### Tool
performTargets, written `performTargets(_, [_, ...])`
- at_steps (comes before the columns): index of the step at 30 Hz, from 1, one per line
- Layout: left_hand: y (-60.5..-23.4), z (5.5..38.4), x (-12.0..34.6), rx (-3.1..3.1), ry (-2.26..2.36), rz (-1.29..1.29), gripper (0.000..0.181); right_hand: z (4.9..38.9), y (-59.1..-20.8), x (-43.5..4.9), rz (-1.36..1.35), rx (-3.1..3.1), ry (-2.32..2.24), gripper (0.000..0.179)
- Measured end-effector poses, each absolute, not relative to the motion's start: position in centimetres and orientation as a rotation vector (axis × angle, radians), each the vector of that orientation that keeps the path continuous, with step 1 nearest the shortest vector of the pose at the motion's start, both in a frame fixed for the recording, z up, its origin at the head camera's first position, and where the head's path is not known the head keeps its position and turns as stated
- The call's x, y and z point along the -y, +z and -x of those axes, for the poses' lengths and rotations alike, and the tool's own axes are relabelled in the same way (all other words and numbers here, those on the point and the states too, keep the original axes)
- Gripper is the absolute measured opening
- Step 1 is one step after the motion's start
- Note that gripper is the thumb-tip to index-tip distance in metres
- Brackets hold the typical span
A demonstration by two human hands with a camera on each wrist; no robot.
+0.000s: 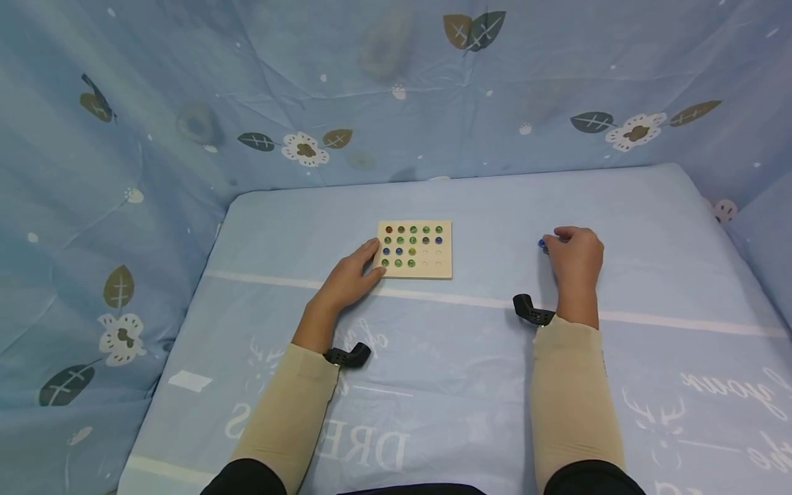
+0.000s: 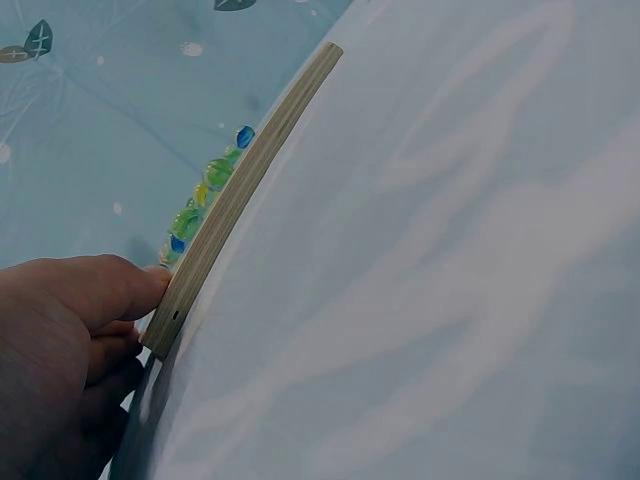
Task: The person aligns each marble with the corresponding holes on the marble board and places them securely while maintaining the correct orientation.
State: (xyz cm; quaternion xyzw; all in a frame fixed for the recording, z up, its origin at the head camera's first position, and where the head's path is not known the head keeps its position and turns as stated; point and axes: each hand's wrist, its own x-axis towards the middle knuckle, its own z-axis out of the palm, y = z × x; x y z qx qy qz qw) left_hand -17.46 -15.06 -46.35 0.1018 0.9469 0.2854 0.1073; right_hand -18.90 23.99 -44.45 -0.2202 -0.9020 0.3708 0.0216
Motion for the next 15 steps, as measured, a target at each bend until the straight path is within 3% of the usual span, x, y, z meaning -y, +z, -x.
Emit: performTargets(15, [-46.17,17.42,15.08,-2.787,0.838,-0.310,0.065,19.30,-45.17,-23.64,0.644,2.841,1.170,0.048])
